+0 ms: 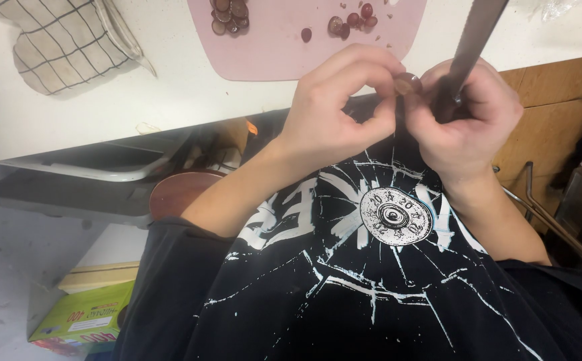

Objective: Slice grapes on a cutting board using a knife.

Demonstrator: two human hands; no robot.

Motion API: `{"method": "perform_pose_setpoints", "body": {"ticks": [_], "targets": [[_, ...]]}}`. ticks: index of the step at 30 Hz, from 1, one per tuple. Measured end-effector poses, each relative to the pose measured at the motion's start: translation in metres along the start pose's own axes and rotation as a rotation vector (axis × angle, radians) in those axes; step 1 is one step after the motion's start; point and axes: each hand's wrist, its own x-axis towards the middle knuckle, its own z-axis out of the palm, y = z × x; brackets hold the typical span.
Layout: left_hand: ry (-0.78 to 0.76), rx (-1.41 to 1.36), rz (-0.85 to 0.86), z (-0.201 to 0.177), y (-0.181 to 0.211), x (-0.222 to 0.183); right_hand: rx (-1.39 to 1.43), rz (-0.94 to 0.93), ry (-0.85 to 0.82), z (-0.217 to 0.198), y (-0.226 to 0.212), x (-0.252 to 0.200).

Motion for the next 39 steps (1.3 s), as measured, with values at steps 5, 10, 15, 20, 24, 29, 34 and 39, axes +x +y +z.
{"method": "perform_pose_setpoints", "body": {"ticks": [5,10,15,20,24,29,34,39], "targets": [[-0.02,-0.017,-0.016,-0.002,0.001,0.0,0.009,0.022,0.004,-0.001,-0.002,0.0],[-0.033,-0.033,-0.028,-0.011,0.0,-0.002,0.047,0.071,0.014,-0.001,-0.001,0.002],[-0.033,-0.06,-0.081,-0.02,-0.005,-0.003,0.145,0.112,-0.026,-0.003,-0.004,0.005],[0.002,-0.06,-0.098,-0.018,-0.031,-0.003,0.403,0.192,-0.029,-0.001,0.012,0.0],[0.04,-0.05,-0.203,-0.019,-0.069,-0.017,0.496,0.241,-0.061,0.003,0.016,0.002],[0.132,-0.063,-0.249,-0.04,-0.076,-0.037,0.573,0.287,-0.116,0.021,0.028,0.007],[0.189,0.031,-0.373,-0.077,-0.083,-0.063,0.69,0.365,-0.187,0.067,0.041,0.023],[0.219,0.069,-0.429,-0.113,-0.102,-0.094,0.577,0.456,-0.193,0.13,0.052,0.035]]}}
